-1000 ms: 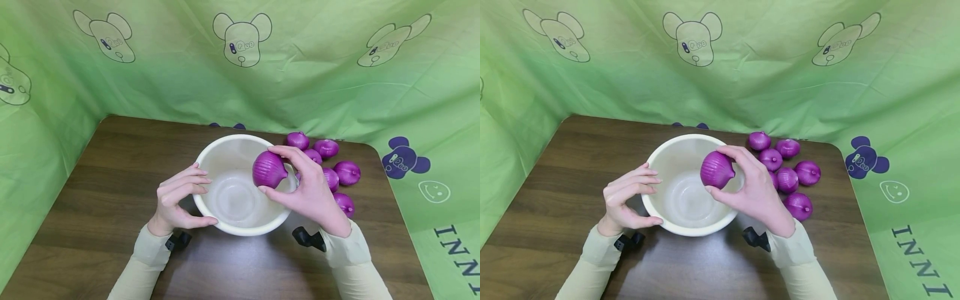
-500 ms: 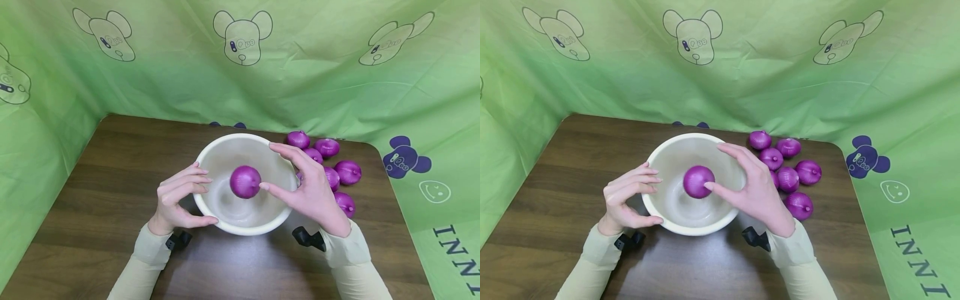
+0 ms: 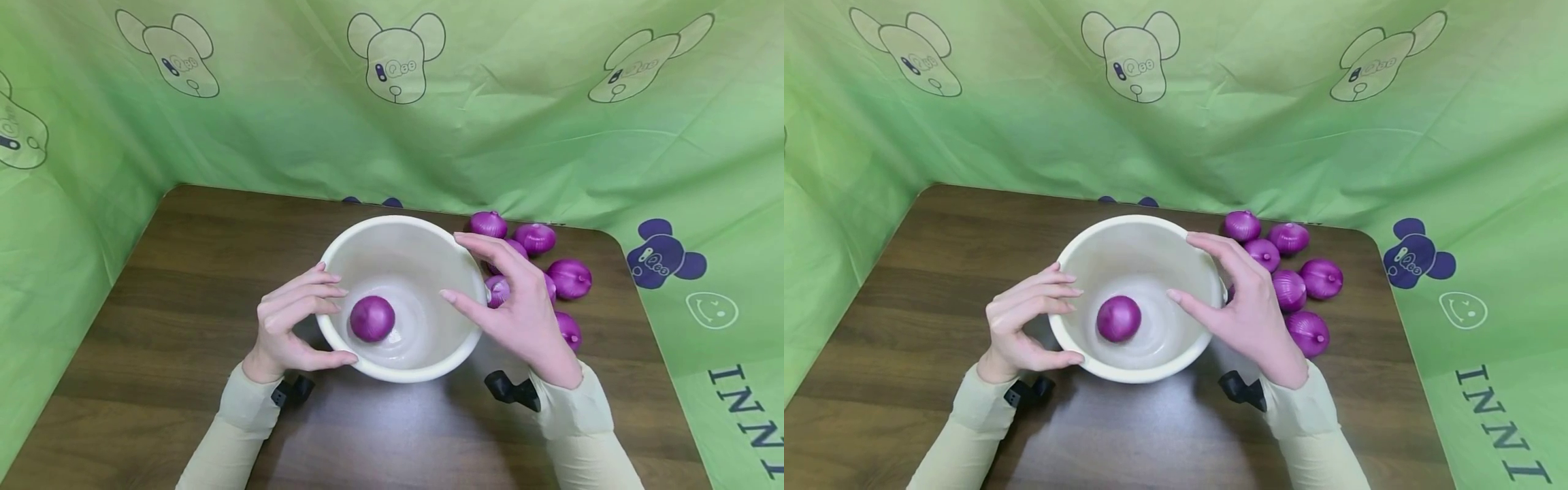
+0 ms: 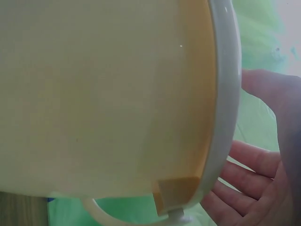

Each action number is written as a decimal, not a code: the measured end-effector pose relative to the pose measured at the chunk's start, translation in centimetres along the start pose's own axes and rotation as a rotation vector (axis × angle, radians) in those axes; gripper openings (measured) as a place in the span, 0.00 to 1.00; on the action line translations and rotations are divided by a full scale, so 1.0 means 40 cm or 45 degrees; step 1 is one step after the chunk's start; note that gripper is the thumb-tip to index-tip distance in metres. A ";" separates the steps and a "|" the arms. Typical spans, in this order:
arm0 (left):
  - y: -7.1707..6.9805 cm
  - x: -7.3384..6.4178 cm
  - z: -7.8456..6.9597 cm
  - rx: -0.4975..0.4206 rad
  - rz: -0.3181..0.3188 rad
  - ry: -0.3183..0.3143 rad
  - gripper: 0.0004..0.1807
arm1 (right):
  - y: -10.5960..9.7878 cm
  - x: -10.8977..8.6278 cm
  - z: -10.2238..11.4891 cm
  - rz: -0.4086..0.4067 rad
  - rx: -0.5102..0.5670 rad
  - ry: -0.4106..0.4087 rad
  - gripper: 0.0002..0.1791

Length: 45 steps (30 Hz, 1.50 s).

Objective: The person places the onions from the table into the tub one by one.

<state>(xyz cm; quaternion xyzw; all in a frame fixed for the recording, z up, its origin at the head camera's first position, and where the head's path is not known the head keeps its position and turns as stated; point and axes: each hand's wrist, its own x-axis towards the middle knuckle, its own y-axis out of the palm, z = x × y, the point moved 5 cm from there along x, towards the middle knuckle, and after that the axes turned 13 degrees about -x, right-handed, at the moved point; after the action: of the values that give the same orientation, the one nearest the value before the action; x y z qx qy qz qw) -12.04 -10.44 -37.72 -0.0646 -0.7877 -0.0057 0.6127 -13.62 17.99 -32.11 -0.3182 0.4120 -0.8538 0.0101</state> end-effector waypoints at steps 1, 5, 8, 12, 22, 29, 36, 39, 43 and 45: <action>0.000 0.000 0.000 -0.002 0.002 -0.002 0.28 | -0.002 -0.001 -0.002 -0.011 0.008 0.002 0.40; 0.001 0.001 0.001 -0.004 0.005 -0.005 0.29 | -0.009 -0.005 -0.013 -0.034 0.054 0.026 0.39; 0.001 0.001 0.001 0.002 0.005 -0.004 0.28 | -0.015 -0.010 -0.023 -0.036 0.066 0.056 0.38; 0.001 0.002 0.000 0.003 0.000 -0.001 0.28 | -0.027 -0.020 -0.041 -0.033 0.045 0.097 0.37; 0.002 0.005 0.000 -0.012 -0.002 0.010 0.28 | -0.069 -0.036 -0.067 -0.087 -0.008 0.219 0.36; 0.002 0.004 0.000 -0.002 0.002 0.011 0.28 | -0.103 -0.033 -0.034 -0.116 -0.062 0.295 0.30; 0.004 0.005 0.000 0.001 0.006 0.007 0.28 | -0.114 -0.056 -0.080 -0.106 -0.102 0.400 0.29; 0.004 0.005 0.000 0.004 0.008 0.004 0.28 | -0.113 -0.075 -0.128 -0.103 -0.139 0.438 0.29; 0.003 0.005 0.000 0.012 0.010 0.002 0.28 | -0.113 -0.096 -0.186 -0.105 -0.194 0.452 0.29; 0.003 0.006 0.000 0.014 0.013 -0.003 0.28 | -0.114 -0.103 -0.202 -0.102 -0.220 0.459 0.29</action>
<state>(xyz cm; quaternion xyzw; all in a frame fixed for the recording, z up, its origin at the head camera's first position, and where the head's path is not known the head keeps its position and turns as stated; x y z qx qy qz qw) -12.07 -10.29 -37.48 -0.0653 -0.7881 0.0016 0.6121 -13.68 27.80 -34.80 -0.1760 0.4659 -0.8580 -0.1253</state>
